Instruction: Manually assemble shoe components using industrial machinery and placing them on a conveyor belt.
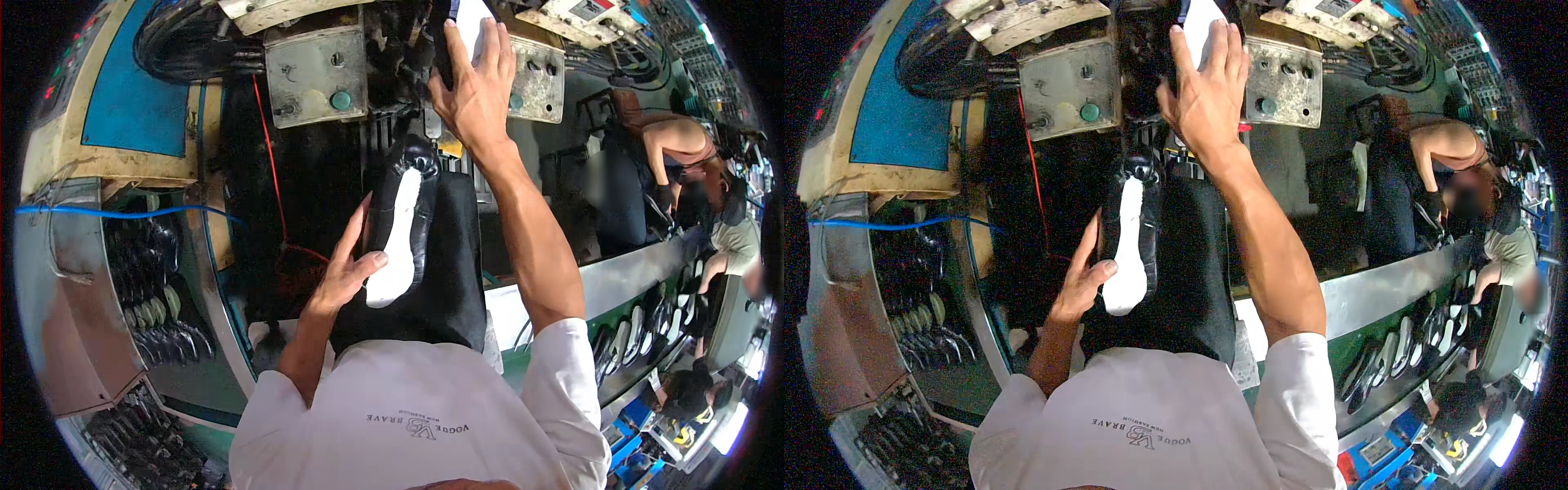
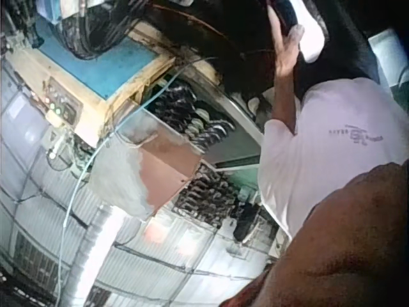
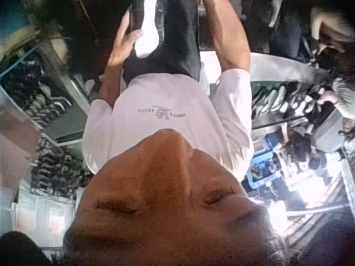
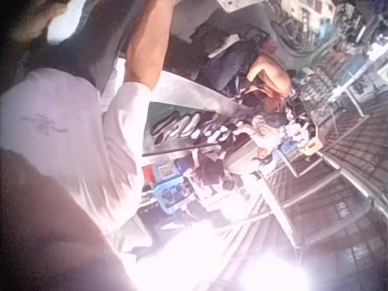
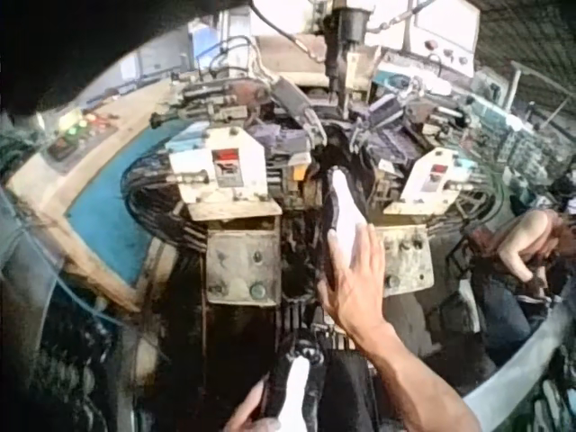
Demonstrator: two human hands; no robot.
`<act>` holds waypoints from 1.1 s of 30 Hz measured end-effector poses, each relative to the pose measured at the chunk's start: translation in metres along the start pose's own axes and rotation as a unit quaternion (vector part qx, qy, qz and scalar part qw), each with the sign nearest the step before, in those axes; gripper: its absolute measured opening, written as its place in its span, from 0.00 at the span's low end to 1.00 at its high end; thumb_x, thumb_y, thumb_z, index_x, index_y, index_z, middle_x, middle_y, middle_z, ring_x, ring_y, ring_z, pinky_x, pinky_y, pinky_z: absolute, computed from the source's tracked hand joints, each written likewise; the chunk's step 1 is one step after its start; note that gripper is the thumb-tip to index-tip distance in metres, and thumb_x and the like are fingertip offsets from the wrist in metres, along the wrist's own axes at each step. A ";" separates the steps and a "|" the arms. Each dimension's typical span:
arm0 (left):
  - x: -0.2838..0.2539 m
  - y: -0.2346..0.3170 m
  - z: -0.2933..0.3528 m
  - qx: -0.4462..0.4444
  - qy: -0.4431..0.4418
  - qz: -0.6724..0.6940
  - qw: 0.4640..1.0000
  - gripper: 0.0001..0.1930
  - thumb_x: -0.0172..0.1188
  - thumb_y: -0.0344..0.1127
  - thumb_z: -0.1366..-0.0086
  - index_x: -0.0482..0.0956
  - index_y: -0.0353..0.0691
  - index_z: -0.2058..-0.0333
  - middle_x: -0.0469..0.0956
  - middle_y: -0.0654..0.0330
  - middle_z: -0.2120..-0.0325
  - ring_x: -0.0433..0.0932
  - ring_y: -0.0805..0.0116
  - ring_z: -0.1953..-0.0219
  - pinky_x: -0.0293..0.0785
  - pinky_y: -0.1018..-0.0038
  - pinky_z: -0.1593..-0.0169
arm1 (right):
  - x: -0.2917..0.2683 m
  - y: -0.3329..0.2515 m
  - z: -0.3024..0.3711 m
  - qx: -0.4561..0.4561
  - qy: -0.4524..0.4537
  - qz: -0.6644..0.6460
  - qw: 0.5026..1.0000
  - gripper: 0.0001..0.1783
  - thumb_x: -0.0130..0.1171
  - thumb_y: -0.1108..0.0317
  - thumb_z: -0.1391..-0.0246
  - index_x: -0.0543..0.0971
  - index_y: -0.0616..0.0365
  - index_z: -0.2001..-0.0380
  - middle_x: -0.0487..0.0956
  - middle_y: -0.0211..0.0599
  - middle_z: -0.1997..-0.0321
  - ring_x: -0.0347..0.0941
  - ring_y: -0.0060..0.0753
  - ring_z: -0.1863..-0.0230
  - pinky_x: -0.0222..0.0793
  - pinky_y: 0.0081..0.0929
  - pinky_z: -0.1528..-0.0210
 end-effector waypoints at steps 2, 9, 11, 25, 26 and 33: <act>0.004 -0.002 -0.004 0.003 -0.008 -0.005 1.000 0.49 0.63 0.30 0.34 0.46 0.40 0.19 0.52 0.52 0.19 0.51 0.58 0.19 0.49 0.60 0.20 | 0.003 0.004 -0.001 -0.016 0.005 0.001 1.000 0.45 0.73 0.56 0.48 0.71 0.44 0.26 0.57 0.71 0.22 0.48 0.78 0.20 0.49 0.72 0.22; 0.003 -0.011 -0.005 0.012 0.013 -0.058 0.998 0.52 0.68 0.28 0.38 0.47 0.37 0.19 0.54 0.49 0.20 0.54 0.56 0.19 0.48 0.60 0.19 | -0.003 -0.005 -0.027 -0.005 -0.023 0.016 1.000 0.47 0.72 0.64 0.48 0.67 0.55 0.25 0.57 0.75 0.24 0.51 0.77 0.22 0.49 0.64 0.20; 0.001 -0.007 -0.005 0.047 0.026 -0.126 0.991 0.55 0.72 0.27 0.41 0.48 0.36 0.20 0.54 0.46 0.21 0.55 0.55 0.19 0.49 0.60 0.19 | 0.011 0.004 -0.050 -0.008 -0.023 0.032 0.999 0.46 0.71 0.62 0.47 0.68 0.56 0.25 0.58 0.75 0.24 0.52 0.75 0.22 0.49 0.62 0.19; -0.003 -0.005 -0.022 0.304 0.088 -0.424 0.849 0.57 0.88 0.34 0.54 0.63 0.34 0.28 0.73 0.35 0.45 0.80 0.38 0.51 0.80 0.54 0.48 | 0.052 0.044 -0.157 -0.058 0.024 0.101 0.993 0.41 0.69 0.55 0.44 0.72 0.59 0.29 0.71 0.74 0.32 0.63 0.71 0.27 0.57 0.56 0.23; -0.004 -0.004 -0.026 0.304 0.088 -0.422 0.849 0.57 0.88 0.34 0.54 0.63 0.34 0.28 0.73 0.35 0.45 0.80 0.38 0.51 0.80 0.54 0.48 | 0.050 0.041 -0.159 -0.057 0.033 0.088 0.994 0.40 0.68 0.56 0.44 0.73 0.60 0.30 0.71 0.75 0.33 0.63 0.71 0.27 0.57 0.57 0.24; -0.020 -0.029 0.013 0.022 0.072 -0.319 0.945 0.58 0.84 0.46 0.44 0.57 0.31 0.23 0.58 0.42 0.23 0.57 0.49 0.21 0.51 0.56 0.19 | 0.076 0.003 -0.183 -0.013 -0.225 0.135 0.965 0.37 0.70 0.60 0.42 0.74 0.60 0.31 0.69 0.66 0.28 0.68 0.65 0.28 0.64 0.62 0.29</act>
Point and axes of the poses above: each hand's wrist, its own z-axis away from the middle knuckle, its own x-axis out of the palm, y = z × x, the point moved 5 cm from there along -z, towards the middle knuckle
